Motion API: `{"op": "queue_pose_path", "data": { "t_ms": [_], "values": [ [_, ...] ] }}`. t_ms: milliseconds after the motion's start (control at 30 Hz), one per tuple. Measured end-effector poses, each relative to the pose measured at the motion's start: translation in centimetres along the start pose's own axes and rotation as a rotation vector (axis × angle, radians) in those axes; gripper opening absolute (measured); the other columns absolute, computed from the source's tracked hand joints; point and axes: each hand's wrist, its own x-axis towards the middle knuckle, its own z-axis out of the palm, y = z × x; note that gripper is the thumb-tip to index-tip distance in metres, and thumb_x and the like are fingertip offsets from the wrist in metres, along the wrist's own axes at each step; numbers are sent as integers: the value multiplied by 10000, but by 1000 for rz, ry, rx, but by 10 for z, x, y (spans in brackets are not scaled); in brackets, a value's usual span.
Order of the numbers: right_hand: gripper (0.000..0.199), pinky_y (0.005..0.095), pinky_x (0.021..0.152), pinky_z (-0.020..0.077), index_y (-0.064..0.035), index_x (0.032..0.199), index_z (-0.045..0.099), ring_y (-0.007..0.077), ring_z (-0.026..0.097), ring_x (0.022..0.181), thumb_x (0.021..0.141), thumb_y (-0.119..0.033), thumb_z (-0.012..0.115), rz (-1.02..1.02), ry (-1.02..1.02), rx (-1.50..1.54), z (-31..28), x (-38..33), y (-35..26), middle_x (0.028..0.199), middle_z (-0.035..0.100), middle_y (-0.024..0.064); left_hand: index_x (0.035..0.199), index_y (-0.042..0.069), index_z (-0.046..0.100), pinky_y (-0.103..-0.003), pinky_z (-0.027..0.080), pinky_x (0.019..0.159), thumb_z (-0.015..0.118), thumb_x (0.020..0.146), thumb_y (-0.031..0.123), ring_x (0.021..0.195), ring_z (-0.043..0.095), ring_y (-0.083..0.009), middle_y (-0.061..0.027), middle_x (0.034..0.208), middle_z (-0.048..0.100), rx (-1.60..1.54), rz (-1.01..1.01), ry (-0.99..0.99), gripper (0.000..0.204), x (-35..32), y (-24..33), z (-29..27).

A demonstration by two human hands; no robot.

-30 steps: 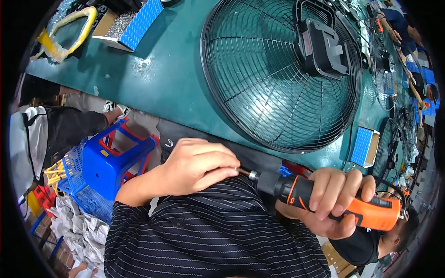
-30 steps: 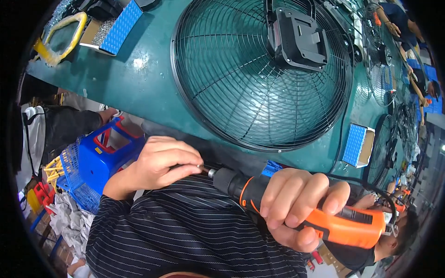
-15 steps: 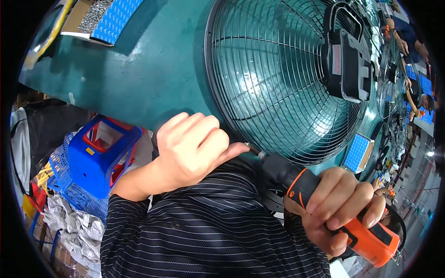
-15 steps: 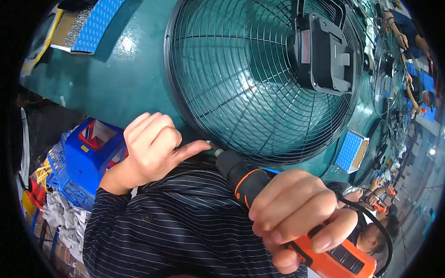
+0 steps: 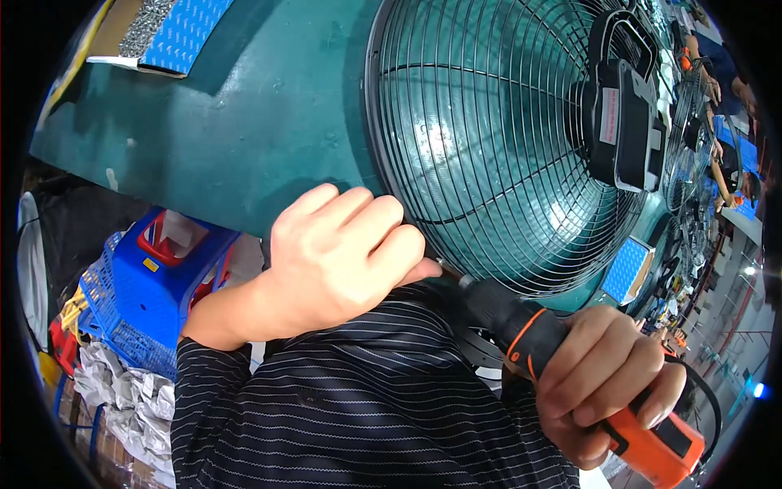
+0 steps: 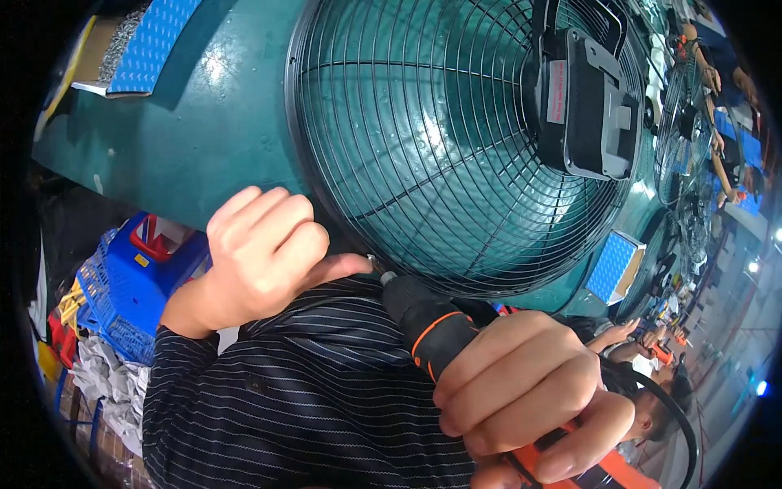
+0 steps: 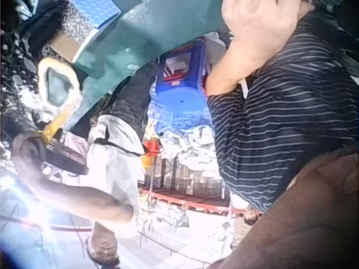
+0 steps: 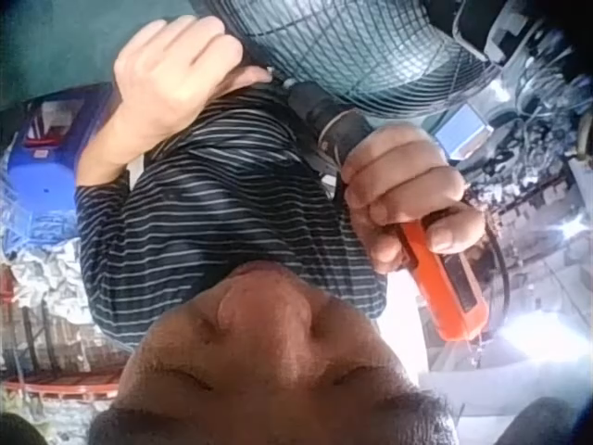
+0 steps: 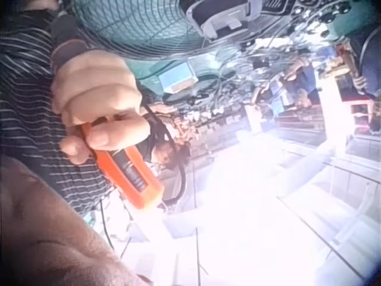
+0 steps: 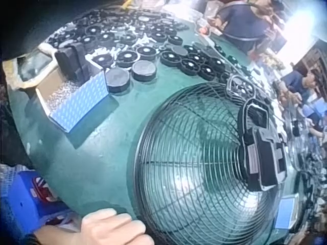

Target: Assembling industrial fan guards and motors using a power screwdriver.

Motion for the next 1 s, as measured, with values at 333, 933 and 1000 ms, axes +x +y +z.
{"op": "queue_pose_path", "data": {
  "t_ms": [333,933,1000],
  "values": [
    [409,242,513,473,-26,1141,469,113,555,547,824,-145,699,177,35,14,4,15,3,803,544,48,1109,81,649,-528,409,1064,676,697,168,1202,550,-276,-75,1232,595,65,289,-187,422,48,-29,-8],
    [395,239,503,507,-67,1153,495,110,554,523,831,-107,720,188,-116,-170,26,10,-1,746,560,22,846,117,616,-329,447,946,666,702,151,979,550,-142,14,896,550,81,373,-68,156,62,-30,4],
    [406,236,485,512,-72,1151,496,112,555,507,820,-97,731,167,-104,-181,30,12,2,734,570,20,853,117,621,-334,446,950,669,698,148,985,550,-143,14,901,553,86,380,-73,165,62,-30,4]
  ]
}}
